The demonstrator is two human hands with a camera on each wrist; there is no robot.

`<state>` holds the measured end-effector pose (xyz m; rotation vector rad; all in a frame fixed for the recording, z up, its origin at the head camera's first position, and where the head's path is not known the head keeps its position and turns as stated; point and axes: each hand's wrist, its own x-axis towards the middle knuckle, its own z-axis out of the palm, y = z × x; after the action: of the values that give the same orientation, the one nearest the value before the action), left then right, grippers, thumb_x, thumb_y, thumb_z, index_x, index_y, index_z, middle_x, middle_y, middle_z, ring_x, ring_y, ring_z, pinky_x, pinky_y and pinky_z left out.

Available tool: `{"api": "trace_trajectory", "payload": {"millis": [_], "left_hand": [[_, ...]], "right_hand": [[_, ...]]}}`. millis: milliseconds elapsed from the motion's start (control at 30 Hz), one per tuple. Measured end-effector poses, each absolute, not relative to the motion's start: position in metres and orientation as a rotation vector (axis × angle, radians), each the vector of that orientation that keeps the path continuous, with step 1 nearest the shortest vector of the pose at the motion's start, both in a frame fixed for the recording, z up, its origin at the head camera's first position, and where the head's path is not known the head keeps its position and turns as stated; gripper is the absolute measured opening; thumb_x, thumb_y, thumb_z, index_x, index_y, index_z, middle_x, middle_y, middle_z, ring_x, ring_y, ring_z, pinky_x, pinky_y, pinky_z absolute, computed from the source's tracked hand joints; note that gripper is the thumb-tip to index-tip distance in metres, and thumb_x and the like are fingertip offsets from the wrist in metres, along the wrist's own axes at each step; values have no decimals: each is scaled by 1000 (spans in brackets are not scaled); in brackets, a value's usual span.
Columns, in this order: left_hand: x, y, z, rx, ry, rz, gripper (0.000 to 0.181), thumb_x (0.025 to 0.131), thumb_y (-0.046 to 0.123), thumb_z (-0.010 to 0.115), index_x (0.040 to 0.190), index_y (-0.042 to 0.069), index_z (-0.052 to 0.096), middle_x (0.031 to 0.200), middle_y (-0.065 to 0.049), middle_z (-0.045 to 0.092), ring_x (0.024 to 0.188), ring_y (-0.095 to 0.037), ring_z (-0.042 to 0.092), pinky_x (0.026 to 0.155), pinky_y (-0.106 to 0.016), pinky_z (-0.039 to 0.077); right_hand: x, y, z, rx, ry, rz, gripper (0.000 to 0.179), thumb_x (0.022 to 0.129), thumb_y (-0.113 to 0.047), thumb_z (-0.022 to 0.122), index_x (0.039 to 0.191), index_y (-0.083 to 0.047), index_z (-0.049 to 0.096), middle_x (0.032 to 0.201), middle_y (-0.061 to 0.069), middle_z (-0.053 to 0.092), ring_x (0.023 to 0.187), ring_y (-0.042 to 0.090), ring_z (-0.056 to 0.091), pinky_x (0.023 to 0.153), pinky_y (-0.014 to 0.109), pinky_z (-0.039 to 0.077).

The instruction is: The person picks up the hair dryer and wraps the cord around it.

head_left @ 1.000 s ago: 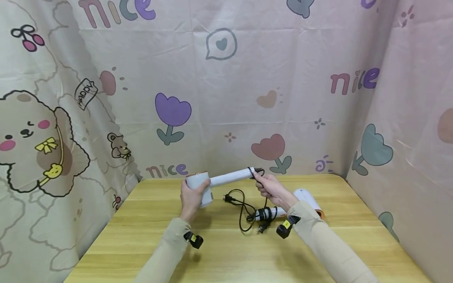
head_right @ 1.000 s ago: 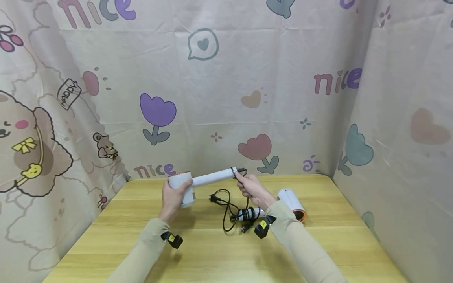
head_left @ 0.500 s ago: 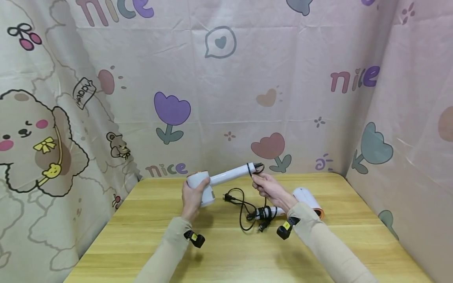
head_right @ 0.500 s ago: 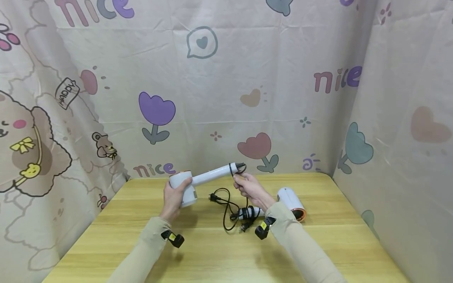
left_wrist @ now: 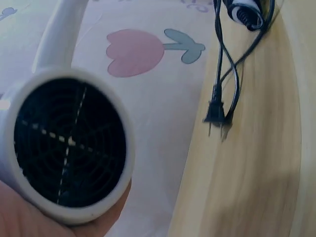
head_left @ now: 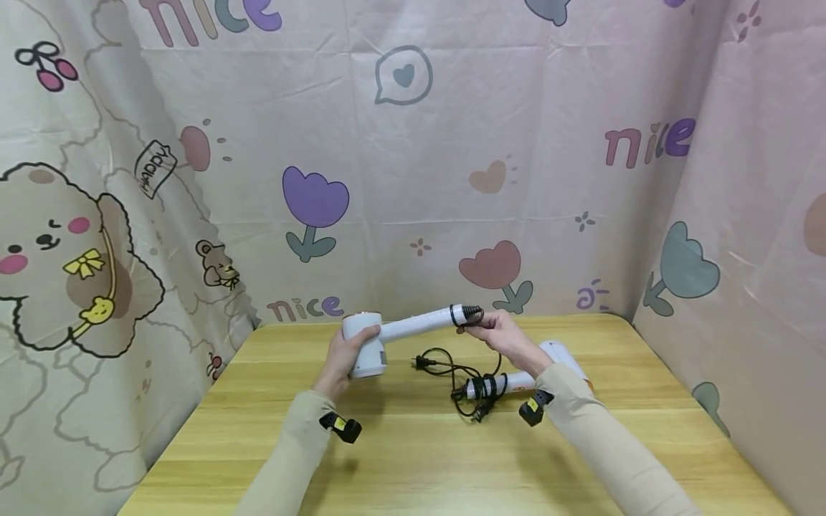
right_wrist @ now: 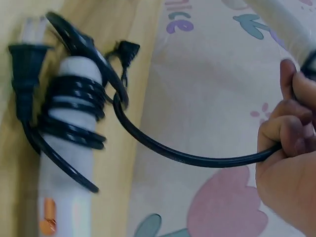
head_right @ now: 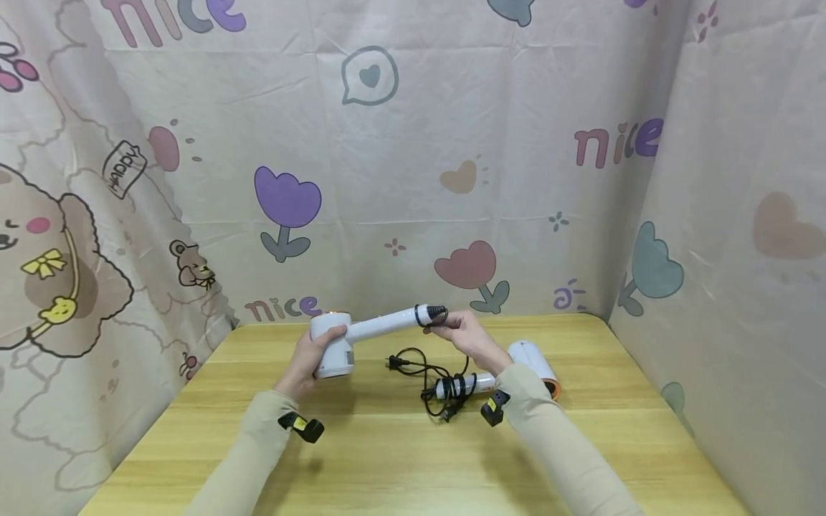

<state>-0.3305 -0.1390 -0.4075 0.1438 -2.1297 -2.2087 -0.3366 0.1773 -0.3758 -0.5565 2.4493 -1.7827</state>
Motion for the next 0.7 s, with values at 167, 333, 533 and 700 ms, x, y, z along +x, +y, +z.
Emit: {"api": "trace_trajectory", "payload": {"millis": [167, 333, 533, 700], "left_hand": [[-330, -148, -409, 54, -2271, -2203, 67, 84, 36, 75, 137, 13, 42, 107, -12, 62, 78, -20, 67, 68, -39, 59], [-328, -150, -410, 23, -2416, -2089, 73, 80, 42, 78, 139, 17, 42, 114, -15, 61, 85, -22, 65, 69, -38, 58], [-328, -143, -407, -42, -2472, -1903, 79, 78, 41, 81, 138, 11, 40, 120, -18, 56, 92, -26, 63, 71, -38, 58], [-325, -137, -406, -40, -2496, -1650, 77, 78, 38, 82, 135, 7, 41, 114, -19, 57, 92, -28, 62, 69, -35, 58]], "right_hand": [[-336, 184, -369, -719, 2623, -1589, 17, 91, -2, 66, 105, 0, 74, 97, 9, 74, 83, 8, 61, 77, 25, 50], [-340, 187, -364, -861, 2899, -1188, 8, 88, -9, 71, 94, -9, 77, 86, 4, 74, 72, 8, 61, 65, 24, 51], [-343, 184, -357, -1004, 3100, -801, 6, 89, -16, 73, 83, -17, 74, 79, -6, 68, 70, 7, 58, 66, 28, 50], [-339, 177, -350, -878, 3166, -726, 7, 91, -18, 70, 87, -14, 74, 84, -2, 71, 73, 10, 62, 70, 32, 54]]}}
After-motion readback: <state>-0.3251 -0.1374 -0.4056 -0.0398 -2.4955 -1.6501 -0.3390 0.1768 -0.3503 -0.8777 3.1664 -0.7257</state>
